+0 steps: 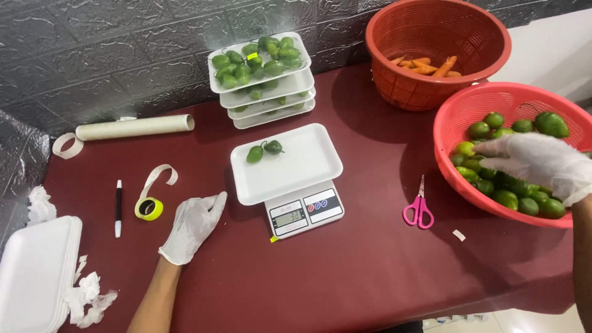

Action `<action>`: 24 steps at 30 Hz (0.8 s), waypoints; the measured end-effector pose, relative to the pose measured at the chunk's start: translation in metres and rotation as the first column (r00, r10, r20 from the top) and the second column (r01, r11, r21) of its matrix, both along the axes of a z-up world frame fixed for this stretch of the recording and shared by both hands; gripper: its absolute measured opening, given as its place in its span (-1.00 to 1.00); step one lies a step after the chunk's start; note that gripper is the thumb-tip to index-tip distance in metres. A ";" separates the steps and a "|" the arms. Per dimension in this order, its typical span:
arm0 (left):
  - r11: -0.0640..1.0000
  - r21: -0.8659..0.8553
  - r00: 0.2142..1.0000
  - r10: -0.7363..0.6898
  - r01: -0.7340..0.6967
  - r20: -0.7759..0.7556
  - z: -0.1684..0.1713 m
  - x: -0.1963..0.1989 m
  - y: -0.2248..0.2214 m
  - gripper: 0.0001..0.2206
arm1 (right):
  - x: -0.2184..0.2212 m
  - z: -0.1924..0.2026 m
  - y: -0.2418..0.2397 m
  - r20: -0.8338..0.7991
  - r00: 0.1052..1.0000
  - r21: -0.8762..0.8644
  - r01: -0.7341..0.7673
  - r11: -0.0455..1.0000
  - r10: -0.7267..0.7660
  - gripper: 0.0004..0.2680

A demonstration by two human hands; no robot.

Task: Picking green chili peppers from a basket and arranging them on a foam tray for weighing on a digital scale.

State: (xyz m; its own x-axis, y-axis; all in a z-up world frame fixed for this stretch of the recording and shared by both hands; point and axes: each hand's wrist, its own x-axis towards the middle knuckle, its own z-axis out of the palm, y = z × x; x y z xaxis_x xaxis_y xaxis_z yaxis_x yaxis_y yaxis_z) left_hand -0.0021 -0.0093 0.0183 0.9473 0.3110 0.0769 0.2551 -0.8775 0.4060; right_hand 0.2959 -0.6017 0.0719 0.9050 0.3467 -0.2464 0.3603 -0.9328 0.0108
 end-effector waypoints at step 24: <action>0.998 0.065 0.998 -0.027 0.023 0.052 -0.009 0.000 0.005 -0.52 | -0.068 0.070 0.070 0.145 0.962 0.453 0.143 0.880 -0.231 -0.83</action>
